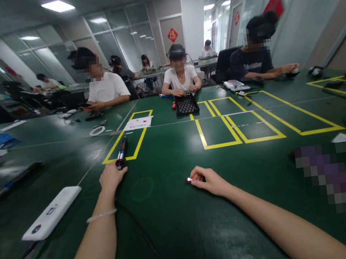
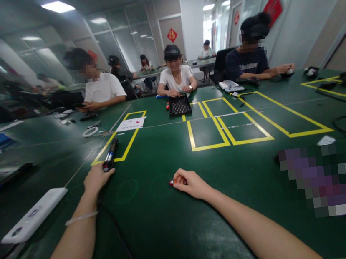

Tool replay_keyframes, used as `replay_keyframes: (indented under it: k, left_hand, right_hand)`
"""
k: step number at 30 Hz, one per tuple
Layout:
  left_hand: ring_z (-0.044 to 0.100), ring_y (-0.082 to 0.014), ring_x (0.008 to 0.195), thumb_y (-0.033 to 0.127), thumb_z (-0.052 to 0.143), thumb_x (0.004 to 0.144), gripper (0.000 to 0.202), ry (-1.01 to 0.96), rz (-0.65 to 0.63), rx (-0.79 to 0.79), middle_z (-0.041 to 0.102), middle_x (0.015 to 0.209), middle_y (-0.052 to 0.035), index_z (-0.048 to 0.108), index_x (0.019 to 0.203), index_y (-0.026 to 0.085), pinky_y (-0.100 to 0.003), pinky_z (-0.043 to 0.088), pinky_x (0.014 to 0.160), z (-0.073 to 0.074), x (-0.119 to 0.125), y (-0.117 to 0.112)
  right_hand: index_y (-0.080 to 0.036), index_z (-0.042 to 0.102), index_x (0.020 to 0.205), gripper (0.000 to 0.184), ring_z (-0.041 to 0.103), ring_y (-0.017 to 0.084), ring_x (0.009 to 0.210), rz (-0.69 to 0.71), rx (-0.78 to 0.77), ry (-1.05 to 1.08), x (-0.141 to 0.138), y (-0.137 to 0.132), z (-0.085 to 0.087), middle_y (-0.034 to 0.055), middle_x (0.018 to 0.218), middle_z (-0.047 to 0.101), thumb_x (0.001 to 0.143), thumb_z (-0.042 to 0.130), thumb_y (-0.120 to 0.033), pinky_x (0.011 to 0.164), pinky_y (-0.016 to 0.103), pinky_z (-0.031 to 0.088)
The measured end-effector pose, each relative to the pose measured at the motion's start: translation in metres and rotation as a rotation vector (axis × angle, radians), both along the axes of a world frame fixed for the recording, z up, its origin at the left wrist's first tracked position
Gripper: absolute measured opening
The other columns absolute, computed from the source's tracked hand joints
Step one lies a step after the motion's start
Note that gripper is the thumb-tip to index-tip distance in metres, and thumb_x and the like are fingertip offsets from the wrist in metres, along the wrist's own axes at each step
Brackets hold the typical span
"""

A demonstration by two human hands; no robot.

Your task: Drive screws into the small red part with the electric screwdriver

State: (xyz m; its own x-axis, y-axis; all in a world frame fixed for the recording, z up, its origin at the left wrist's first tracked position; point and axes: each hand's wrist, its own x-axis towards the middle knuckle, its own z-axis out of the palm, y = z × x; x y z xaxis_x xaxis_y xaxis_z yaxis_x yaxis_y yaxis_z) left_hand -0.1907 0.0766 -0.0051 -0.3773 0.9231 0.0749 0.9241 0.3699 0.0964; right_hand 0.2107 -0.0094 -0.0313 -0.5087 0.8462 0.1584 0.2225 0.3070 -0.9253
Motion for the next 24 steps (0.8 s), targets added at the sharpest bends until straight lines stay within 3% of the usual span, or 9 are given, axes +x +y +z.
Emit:
replay_keyframes:
  k: [8,13,18,24]
  left_hand:
    - [0.062,-0.0322,0.100,0.051,0.051,0.080,0.058,0.082,-0.141,0.004,0.055,0.123,-0.0144,0.048,0.129,0.019,-0.040,0.051,0.075,0.000,0.055,-0.015]
    - [0.062,-0.0268,0.096,0.048,0.051,0.082,0.057,0.134,-0.372,0.036,0.054,0.121,-0.0128,0.045,0.129,0.017,-0.033,0.050,0.074,0.001,0.109,-0.033]
    - [0.060,-0.0247,0.095,0.044,0.055,0.081,0.055,0.128,-0.607,0.087,0.054,0.121,-0.0123,0.045,0.127,0.016,-0.033,0.048,0.078,0.001,0.162,-0.056]
    - [0.058,-0.0246,0.102,0.039,0.058,0.079,0.058,0.034,-0.798,0.086,0.052,0.127,-0.0112,0.042,0.130,0.017,-0.035,0.046,0.086,0.001,0.197,-0.081]
  right_hand:
    - [-0.017,0.059,0.094,0.015,0.052,0.011,0.065,-0.010,0.015,0.000,-0.002,0.001,-0.002,-0.0012,0.074,0.058,0.086,0.061,-0.030,0.060,0.022,0.040]
    - [-0.016,0.059,0.093,0.013,0.053,0.011,0.065,-0.030,0.047,-0.012,-0.003,0.001,-0.003,-0.0013,0.075,0.059,0.086,0.061,-0.028,0.059,0.022,0.040]
    - [-0.017,0.058,0.092,0.011,0.052,0.011,0.064,-0.085,0.118,-0.034,-0.002,0.003,-0.007,-0.0015,0.074,0.058,0.086,0.060,-0.027,0.060,0.022,0.041]
    - [-0.018,0.056,0.091,0.007,0.053,0.012,0.065,-0.166,0.208,-0.092,-0.001,0.004,-0.008,-0.0017,0.074,0.057,0.086,0.059,-0.022,0.061,0.022,0.041]
